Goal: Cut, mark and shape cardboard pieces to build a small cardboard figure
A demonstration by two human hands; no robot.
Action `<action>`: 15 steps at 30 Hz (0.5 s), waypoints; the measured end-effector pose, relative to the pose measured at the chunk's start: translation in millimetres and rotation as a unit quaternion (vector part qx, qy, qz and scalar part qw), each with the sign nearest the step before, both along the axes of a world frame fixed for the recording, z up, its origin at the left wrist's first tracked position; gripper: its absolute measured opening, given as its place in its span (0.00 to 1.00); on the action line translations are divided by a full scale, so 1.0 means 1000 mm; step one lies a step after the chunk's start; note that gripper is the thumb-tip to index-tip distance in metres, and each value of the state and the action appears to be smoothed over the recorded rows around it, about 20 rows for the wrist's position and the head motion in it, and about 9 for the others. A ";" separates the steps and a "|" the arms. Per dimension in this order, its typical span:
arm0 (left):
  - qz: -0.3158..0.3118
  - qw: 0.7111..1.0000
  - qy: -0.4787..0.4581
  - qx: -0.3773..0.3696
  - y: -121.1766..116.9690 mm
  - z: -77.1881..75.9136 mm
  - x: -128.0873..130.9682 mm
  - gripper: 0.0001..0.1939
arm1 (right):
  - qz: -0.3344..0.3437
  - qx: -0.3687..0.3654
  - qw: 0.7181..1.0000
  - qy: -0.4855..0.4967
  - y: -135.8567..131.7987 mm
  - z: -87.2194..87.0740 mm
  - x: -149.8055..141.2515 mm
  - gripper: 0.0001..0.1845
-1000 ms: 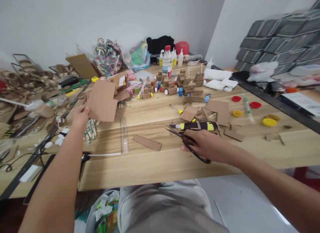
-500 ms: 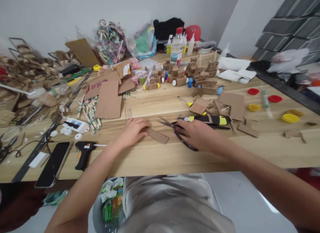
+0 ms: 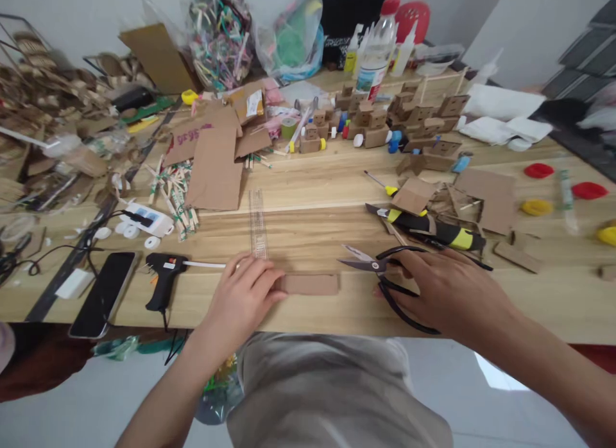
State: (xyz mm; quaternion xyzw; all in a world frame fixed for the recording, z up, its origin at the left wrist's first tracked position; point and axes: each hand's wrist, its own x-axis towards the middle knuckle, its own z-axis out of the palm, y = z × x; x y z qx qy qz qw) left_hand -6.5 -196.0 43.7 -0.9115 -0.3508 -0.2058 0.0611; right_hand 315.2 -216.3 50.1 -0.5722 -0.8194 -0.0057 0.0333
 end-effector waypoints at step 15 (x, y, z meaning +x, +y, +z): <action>0.061 0.986 -0.153 -0.002 -0.047 -0.016 -0.029 0.08 | 0.132 0.061 0.989 -0.019 0.020 -0.007 -0.020 0.20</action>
